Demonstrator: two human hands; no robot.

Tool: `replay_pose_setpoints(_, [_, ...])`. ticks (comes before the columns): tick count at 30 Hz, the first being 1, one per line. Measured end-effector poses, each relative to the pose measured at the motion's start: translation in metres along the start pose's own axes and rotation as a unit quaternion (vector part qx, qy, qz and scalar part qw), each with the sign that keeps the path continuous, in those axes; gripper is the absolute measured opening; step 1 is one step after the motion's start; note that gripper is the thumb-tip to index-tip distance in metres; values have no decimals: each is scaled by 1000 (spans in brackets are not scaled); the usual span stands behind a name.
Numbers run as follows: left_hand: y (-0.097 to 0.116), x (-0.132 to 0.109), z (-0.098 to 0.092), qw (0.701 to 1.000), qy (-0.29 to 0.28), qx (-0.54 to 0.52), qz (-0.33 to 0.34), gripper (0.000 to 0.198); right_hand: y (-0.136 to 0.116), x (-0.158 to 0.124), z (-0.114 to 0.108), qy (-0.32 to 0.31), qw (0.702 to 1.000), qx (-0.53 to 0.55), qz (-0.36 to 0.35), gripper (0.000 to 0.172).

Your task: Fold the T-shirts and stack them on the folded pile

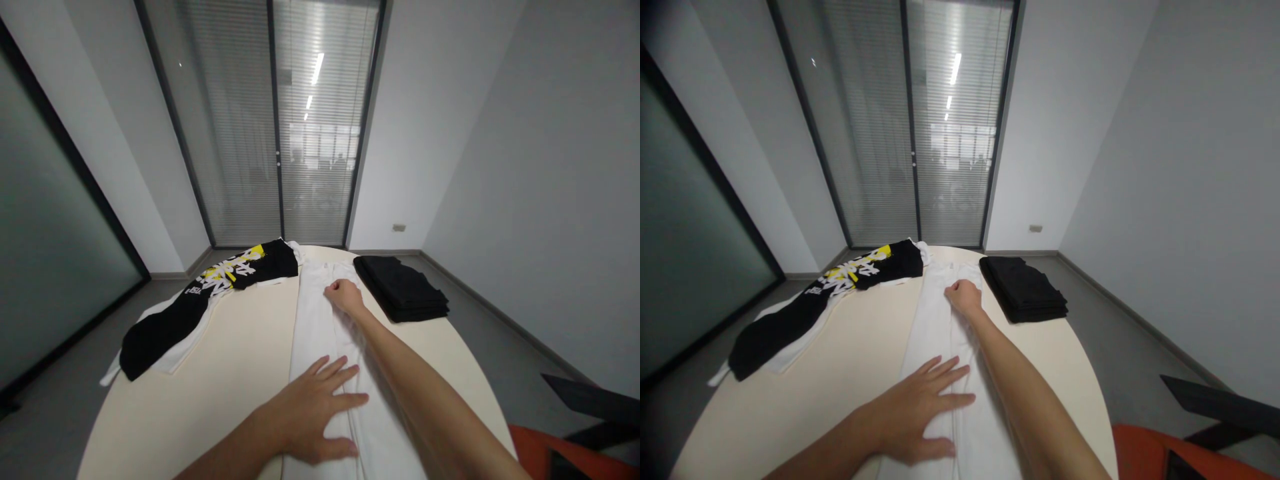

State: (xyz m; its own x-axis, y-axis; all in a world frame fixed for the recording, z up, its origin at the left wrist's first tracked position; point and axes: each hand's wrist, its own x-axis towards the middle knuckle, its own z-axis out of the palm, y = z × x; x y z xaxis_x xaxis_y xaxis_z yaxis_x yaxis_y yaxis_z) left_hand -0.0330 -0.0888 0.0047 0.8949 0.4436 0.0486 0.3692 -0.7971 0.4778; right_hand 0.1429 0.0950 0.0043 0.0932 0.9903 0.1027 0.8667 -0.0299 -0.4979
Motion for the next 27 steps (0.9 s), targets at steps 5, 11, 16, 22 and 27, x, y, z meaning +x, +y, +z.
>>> replay_pose_setpoints(5, [3,0,-3,1000,-10,-3,8,74,2,-4,0,25,998,-26,-43,14])
replay_pose_setpoints(11, [9,0,7,1000,-17,-19,10,80,13,-6,7,-9,994,-11,-105,27])
replay_pose_setpoints(16, [24,-3,9,997,-49,-46,25,72,21,-14,7,-30,990,3,-141,28])
replay_pose_setpoints(22, [15,-5,-18,998,41,-42,-2,61,41,-28,-13,-47,963,110,-243,34])
replay_pose_setpoints(27, [16,-5,-31,998,62,11,-20,28,63,-51,-37,-85,952,111,-271,26])
